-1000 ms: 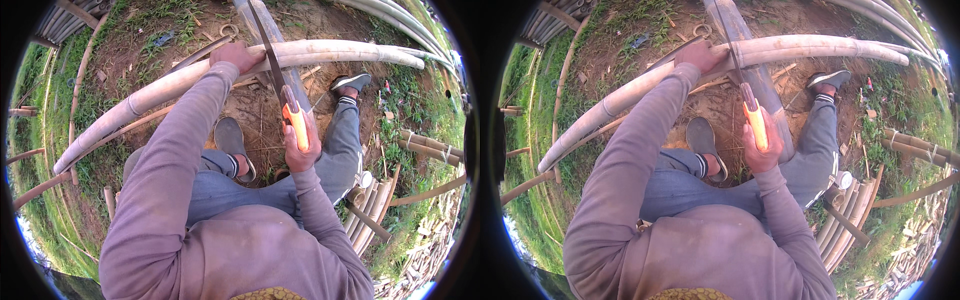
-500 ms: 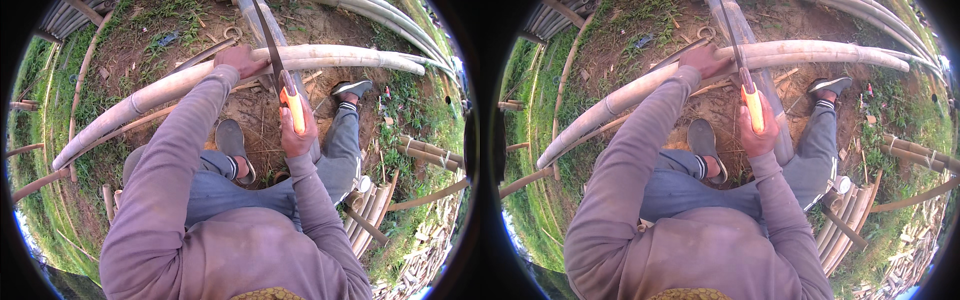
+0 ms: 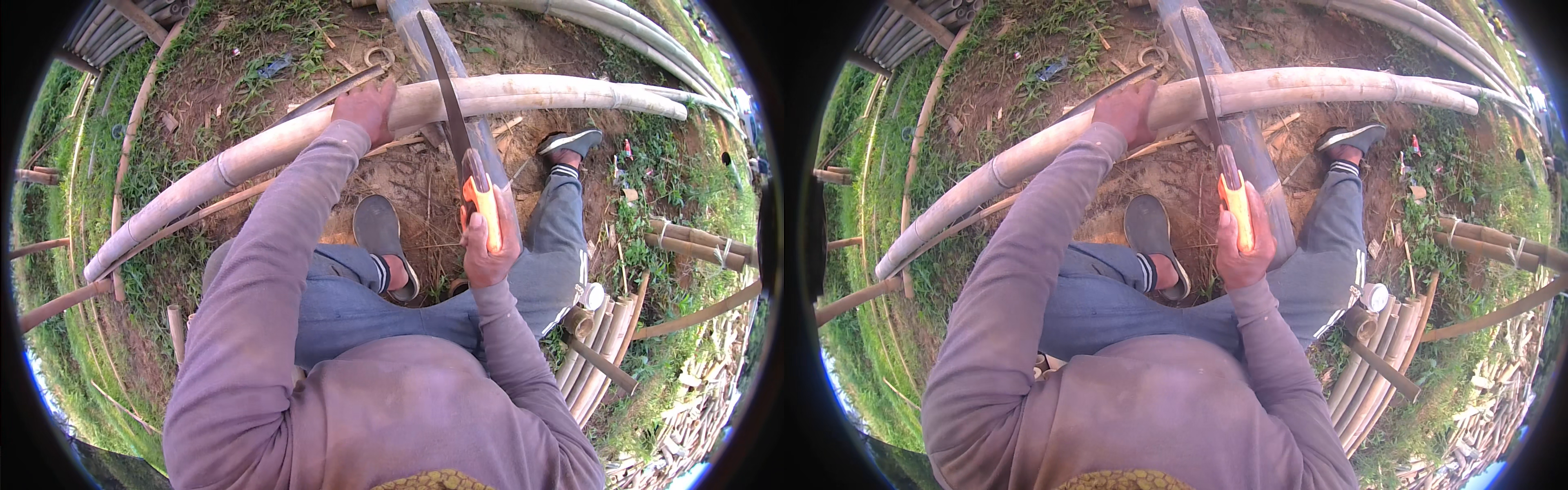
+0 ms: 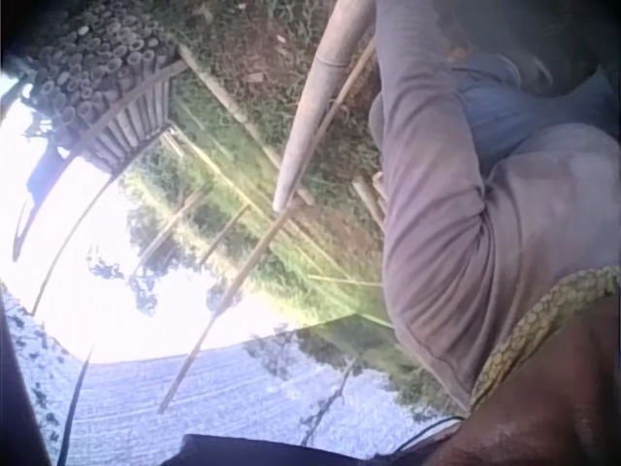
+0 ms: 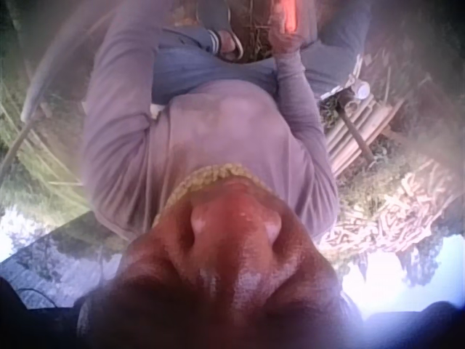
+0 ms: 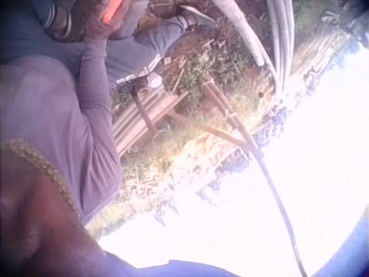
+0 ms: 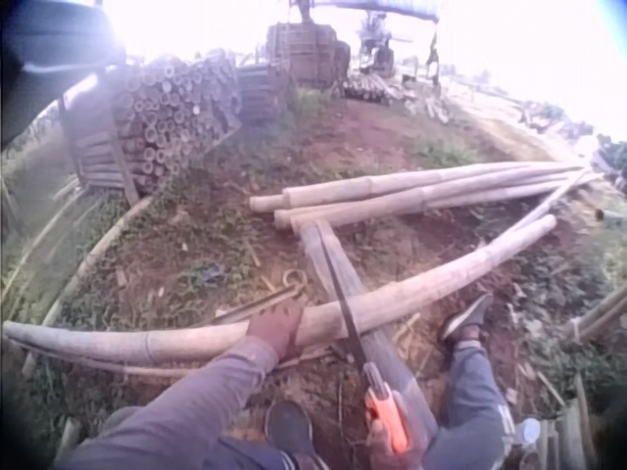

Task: The person uses a hand saw to cut long bamboo poles into shorter segments. They position each pole on a support, saw through it, and then move the cut pieces aside. The process is repeated for multiple bamboo poles.

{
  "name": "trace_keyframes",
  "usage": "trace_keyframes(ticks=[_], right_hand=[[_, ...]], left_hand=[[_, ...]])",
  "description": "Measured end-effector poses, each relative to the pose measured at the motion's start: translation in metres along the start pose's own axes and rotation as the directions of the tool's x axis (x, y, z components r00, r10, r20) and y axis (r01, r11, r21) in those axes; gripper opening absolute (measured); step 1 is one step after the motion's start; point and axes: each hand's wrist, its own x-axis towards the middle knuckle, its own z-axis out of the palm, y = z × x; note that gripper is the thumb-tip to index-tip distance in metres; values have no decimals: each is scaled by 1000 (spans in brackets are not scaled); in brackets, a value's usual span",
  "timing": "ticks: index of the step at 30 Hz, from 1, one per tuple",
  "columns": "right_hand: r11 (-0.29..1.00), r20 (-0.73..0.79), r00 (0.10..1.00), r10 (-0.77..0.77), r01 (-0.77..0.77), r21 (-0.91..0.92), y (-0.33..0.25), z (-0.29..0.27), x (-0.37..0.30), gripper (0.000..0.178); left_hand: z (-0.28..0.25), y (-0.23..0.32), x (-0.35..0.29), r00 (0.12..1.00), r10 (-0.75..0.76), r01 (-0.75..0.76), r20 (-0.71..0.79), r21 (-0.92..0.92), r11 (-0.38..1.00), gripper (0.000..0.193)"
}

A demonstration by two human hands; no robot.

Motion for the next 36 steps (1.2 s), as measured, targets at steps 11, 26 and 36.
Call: trace_keyframes(ticks=[11,26,36], right_hand=[[999,-60,997,-45,44,-18,12,22,57,51],[998,-69,997,15,-10,69,9,14,37,51],[999,25,999,-27,28,-36,3,-69,-95,59]], left_hand=[[-6,11,4,1000,20,-19,24,-17,1000,82],[-9,13,0,999,-3,3,39,-9,1000,82],[-2,1,-2,999,-11,11,34,-3,1000,82]])
